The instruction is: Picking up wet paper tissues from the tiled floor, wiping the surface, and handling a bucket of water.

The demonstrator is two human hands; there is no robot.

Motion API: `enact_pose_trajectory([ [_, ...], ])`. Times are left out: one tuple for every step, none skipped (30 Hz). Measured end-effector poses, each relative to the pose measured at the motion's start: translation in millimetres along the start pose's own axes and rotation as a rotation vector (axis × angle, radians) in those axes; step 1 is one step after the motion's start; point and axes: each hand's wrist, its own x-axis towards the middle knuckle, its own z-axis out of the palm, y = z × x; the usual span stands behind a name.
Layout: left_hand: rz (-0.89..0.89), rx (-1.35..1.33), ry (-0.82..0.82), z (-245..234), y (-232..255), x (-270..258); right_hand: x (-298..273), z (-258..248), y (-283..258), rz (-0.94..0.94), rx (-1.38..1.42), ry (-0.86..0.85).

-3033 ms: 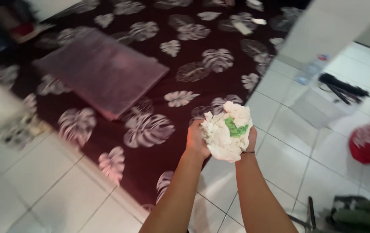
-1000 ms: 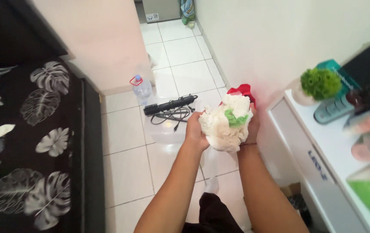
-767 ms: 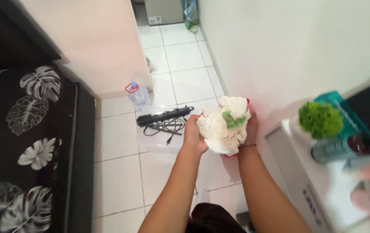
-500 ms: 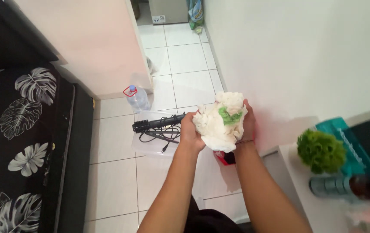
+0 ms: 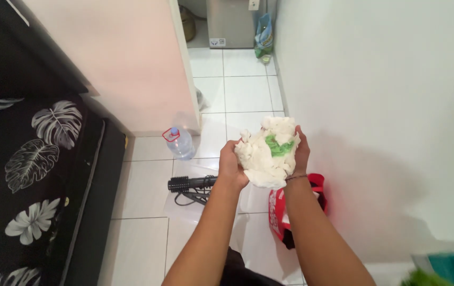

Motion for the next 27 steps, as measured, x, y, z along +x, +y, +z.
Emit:
enact_pose_trajectory([
  [0.004,-0.001,0.007,2.5,7.1,6.3,8.1,7.6,2.3,0.006,0.004,0.002],
  [0.01,0.025,0.05,7.8,15.6,15.2,19.2,16.7,2.6,0.03,0.037,-0.002],
  [0.017,0.051,0.093,13.6,24.1,24.0,30.4,26.0,2.4,0.054,0.07,-0.006],
  [0.02,0.05,0.094,16.5,31.3,33.2,43.7,25.9,2.9,0.057,0.07,-0.008],
  [-0.005,0.031,0.078,18.7,38.2,42.0,56.5,25.5,3.8,0.025,0.051,-0.007],
  [-0.031,0.009,0.065,17.6,43.7,48.1,66.0,23.5,7.0,-0.004,0.031,-0.002],
  [-0.028,0.005,0.07,12.4,48.2,57.1,73.8,23.2,9.6,0.003,0.031,0.0],
  [0.006,-0.002,0.069,10.2,55.1,68.1,85.3,25.2,10.8,-0.003,-0.003,-0.003],
  [0.039,-0.01,0.068,8.3,62.1,79.3,97.0,27.4,11.9,-0.008,-0.037,-0.006],
  [0.045,-0.012,0.068,9.3,69.0,86.5,108.3,31.3,13.0,-0.004,-0.038,-0.01],
  [0.071,-0.01,0.094,10.1,75.4,94.2,119.5,34.6,13.9,0.031,-0.028,-0.015],
  [0.096,-0.009,0.124,9.7,80.1,101.0,129.2,36.6,15.0,0.068,-0.018,-0.017],
  [0.102,-0.013,0.127,12.9,85.1,108.1,140.2,34.3,15.4,0.075,-0.018,-0.018],
  [0.103,-0.008,0.17,16.2,92.2,115.5,153.0,32.7,17.0,0.083,-0.006,-0.009],
  [0.104,-0.004,0.213,19.6,99.3,123.5,166.2,30.9,18.5,0.091,0.007,-0.001],
  [0.114,-0.008,0.217,20.4,104.0,135.9,179.7,30.9,17.3,0.102,0.008,-0.005],
  [0.138,-0.026,0.207,21.4,108.4,149.0,193.6,30.5,15.4,0.106,0.007,-0.011],
  [0.164,-0.045,0.198,23.2,111.7,163.0,208.0,29.6,12.1,0.113,0.005,-0.018],
  [0.176,-0.051,0.201,26.8,116.2,176.4,226.0,24.1,8.6,0.125,0.005,-0.024],
  [0.192,-0.05,0.221,31.1,119.5,191.8,245.0,17.9,3.1,0.146,-0.017,-0.025],
  [0.209,-0.05,0.241,35.8,123.0,208.5,265.2,11.4,-2.9,0.166,-0.04,-0.026],
  [0.218,-0.062,0.246,36.8,124.8,226.6,280.9,9.0,-9.7,0.181,-0.045,-0.027],
  [0.224,-0.088,0.245,38.6,126.8,245.9,297.9,6.6,-17.2,0.211,-0.037,-0.025],
  [0.235,-0.111,0.242,41.7,131.8,266.9,318.4,5.5,-24.3,0.241,-0.027,-0.028],
  [0.248,-0.12,0.246,47.1,134.6,285.6,339.4,-0.4,-31.5,0.257,-0.029,-0.033],
  [0.261,-0.129,0.278,51.5,136.5,303.1,359.1,-7.0,-38.2,0.282,-0.027,-0.046],
  [0.274,-0.138,0.311,56.1,138.2,320.8,378.8,-13.6,-45.0,0.308,-0.024,-0.058],
])
